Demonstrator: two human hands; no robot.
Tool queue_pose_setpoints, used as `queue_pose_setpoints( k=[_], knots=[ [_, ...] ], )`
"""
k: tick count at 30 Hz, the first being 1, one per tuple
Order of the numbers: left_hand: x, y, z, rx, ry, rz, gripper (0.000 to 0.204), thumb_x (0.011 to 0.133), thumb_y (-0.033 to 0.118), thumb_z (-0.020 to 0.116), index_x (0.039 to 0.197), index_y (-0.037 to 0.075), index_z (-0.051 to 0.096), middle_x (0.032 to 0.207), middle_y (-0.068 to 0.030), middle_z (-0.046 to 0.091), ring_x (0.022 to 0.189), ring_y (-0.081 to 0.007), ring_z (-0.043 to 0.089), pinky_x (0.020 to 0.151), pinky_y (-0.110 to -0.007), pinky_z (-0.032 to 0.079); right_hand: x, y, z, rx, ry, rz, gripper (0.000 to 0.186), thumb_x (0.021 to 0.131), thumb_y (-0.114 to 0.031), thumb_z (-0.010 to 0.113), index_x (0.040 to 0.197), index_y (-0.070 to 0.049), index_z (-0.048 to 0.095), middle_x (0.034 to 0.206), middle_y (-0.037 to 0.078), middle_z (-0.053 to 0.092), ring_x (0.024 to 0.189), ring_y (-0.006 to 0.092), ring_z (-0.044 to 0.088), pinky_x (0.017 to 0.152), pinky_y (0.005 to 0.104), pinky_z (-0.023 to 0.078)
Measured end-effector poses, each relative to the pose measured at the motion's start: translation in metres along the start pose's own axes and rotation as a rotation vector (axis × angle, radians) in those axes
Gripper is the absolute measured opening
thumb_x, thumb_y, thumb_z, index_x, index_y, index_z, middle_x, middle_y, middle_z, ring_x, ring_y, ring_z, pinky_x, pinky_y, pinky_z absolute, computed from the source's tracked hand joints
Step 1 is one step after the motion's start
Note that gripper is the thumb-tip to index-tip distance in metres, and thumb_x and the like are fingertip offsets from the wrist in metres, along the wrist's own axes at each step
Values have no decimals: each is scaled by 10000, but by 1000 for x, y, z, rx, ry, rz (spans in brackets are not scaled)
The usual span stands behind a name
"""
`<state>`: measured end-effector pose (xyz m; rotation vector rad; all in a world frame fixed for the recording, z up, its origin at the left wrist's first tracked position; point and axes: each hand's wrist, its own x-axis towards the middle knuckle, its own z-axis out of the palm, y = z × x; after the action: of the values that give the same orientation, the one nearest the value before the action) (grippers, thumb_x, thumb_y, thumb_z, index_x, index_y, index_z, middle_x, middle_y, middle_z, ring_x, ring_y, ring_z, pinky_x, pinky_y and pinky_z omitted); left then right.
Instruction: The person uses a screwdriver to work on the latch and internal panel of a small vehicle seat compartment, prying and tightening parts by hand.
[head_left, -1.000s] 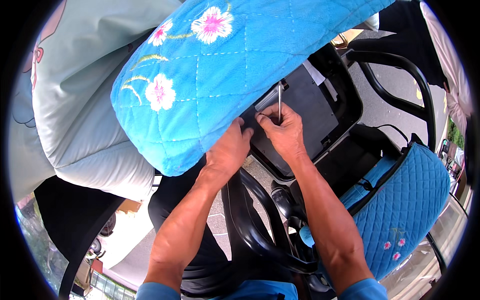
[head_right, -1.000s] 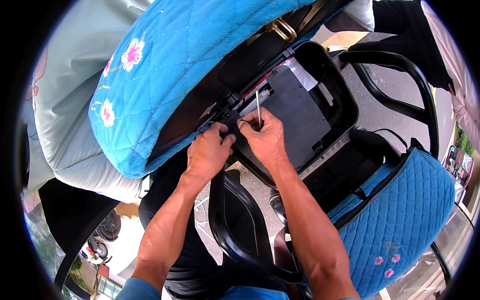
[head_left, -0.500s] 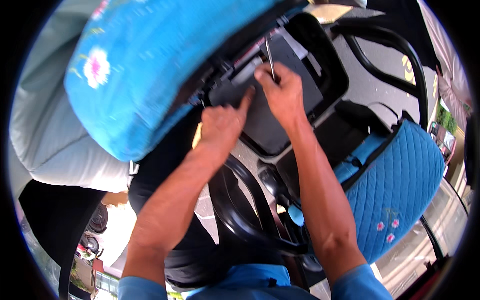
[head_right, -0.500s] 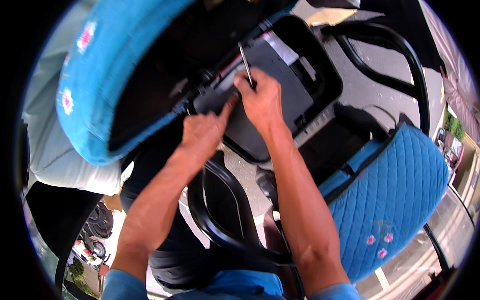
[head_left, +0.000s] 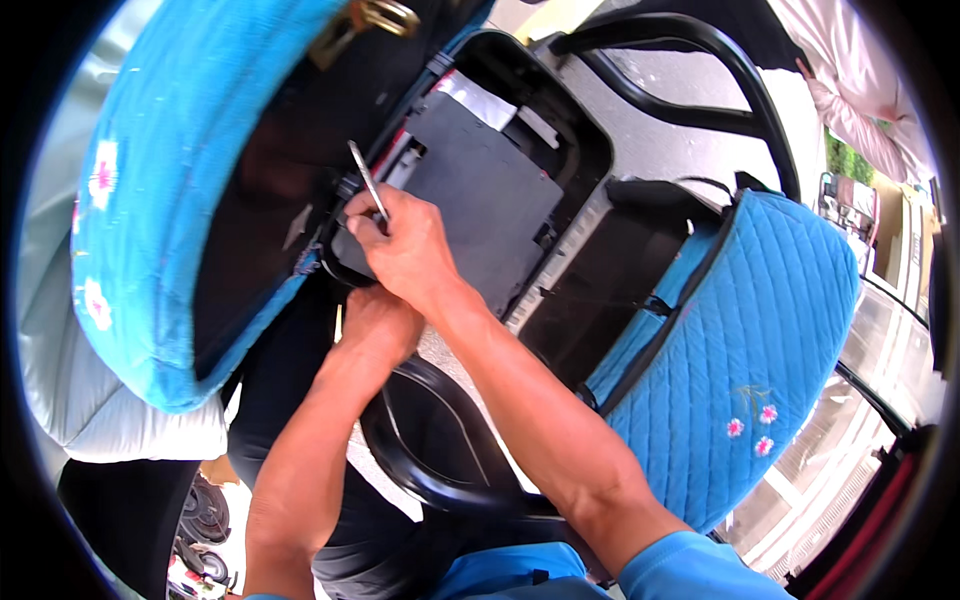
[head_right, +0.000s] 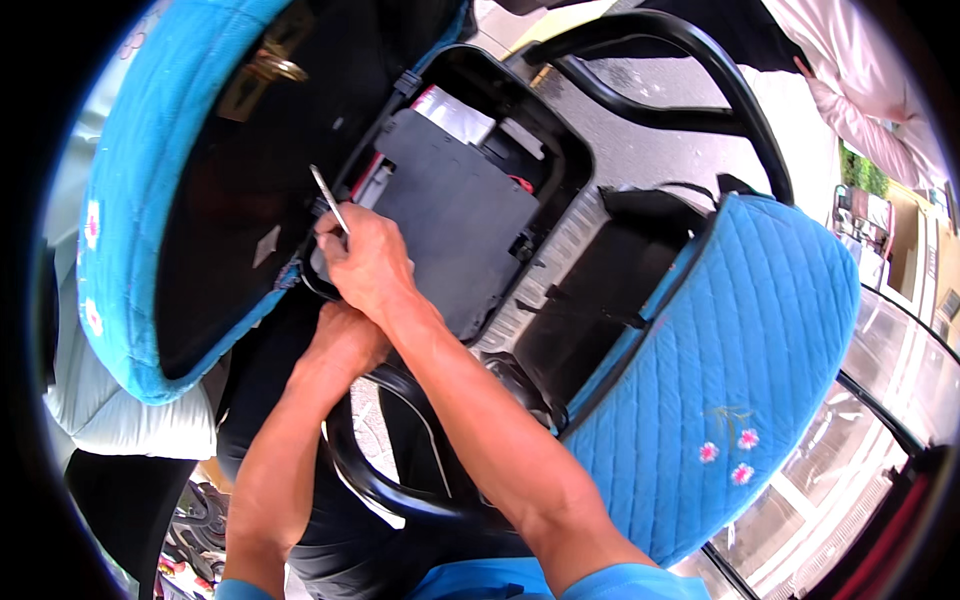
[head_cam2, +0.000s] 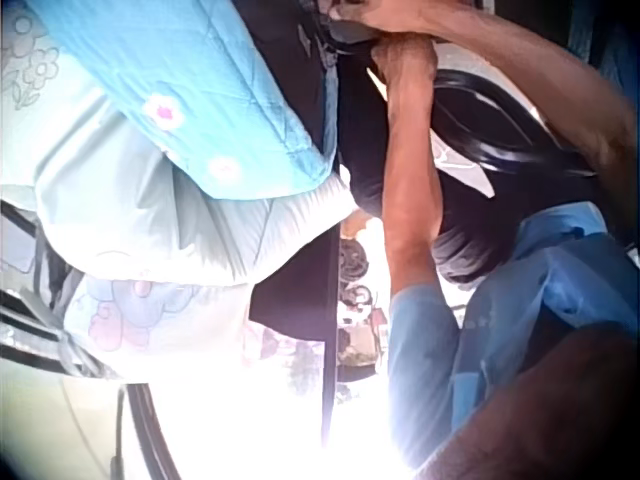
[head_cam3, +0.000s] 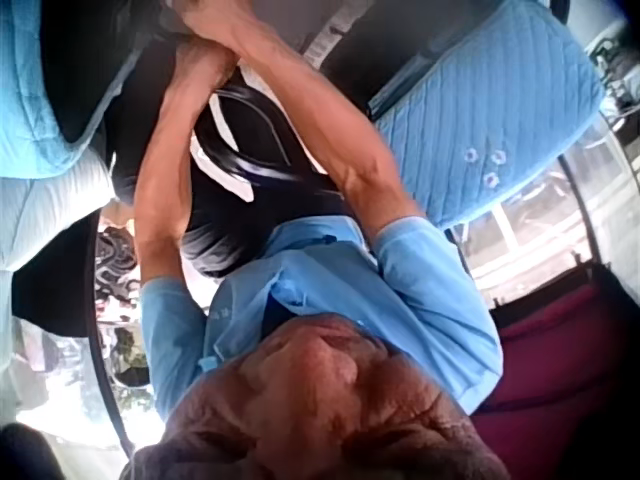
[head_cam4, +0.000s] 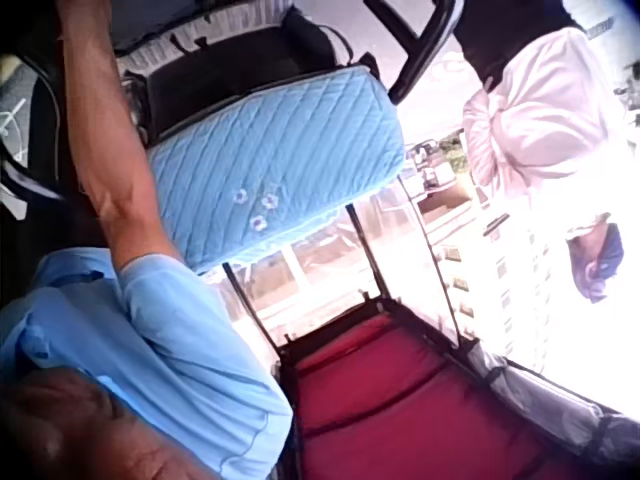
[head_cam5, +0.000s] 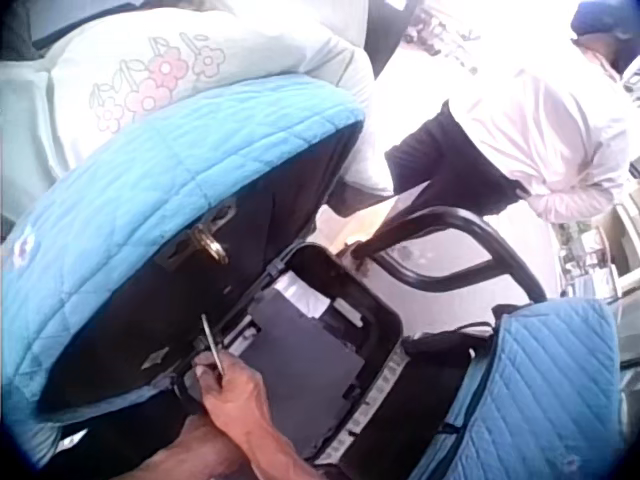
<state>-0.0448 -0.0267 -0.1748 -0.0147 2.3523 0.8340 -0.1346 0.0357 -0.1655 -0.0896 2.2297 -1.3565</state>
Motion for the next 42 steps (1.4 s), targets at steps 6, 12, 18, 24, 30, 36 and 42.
queue_pose_setpoints(
  k=[6,12,18,24,30,36,42],
  knots=[
    [-13,9,-19,-4,-141,-1,133,787,52,615,823,15,739,870,-222,735,859,-383,733,750,-514,561,-5,21,1,-10,44,75,181,867,-127,731,1027,-43,724,771,119,692,639,192,625,654,353,517],
    [-25,1,-35,-26,-83,-181,242,829,21,576,1021,-55,700,886,-227,743,869,-368,744,769,-502,560,-3,28,9,-78,-2,103,128,876,-79,723,1001,-50,726,843,131,708,767,297,665,762,374,524],
    [-22,-14,-12,73,117,-170,238,811,16,623,1040,-45,644,800,-193,740,778,-333,756,692,-456,577,-4,43,19,-143,108,-115,124,838,-38,746,956,-74,742,917,104,643,830,299,654,774,385,518],
    [-22,-18,-13,-51,176,-224,201,812,20,624,1008,-22,644,798,-178,739,773,-316,752,683,-444,572,-5,31,23,-146,162,-26,113,816,-44,764,922,-82,758,914,79,623,823,281,650,752,381,511],
    [-25,-20,-7,-101,304,-206,190,827,24,607,1007,-20,646,809,-171,736,792,-302,748,701,-431,563,-4,34,24,-81,198,-4,122,804,-46,773,919,-88,767,891,69,621,810,270,645,746,378,507],
    [-27,-19,-16,-143,250,-153,162,833,29,607,981,-12,658,817,-178,736,792,-307,746,706,-429,567,-4,31,26,-135,212,-69,123,809,-54,768,926,-90,764,897,72,622,813,291,650,749,386,509],
    [-26,-20,-20,-134,243,-146,144,831,31,612,961,-5,661,814,-180,732,777,-305,744,701,-430,568,-4,25,25,-227,194,-64,99,825,-69,760,922,-89,759,918,74,638,843,305,667,754,404,511]
  ],
)
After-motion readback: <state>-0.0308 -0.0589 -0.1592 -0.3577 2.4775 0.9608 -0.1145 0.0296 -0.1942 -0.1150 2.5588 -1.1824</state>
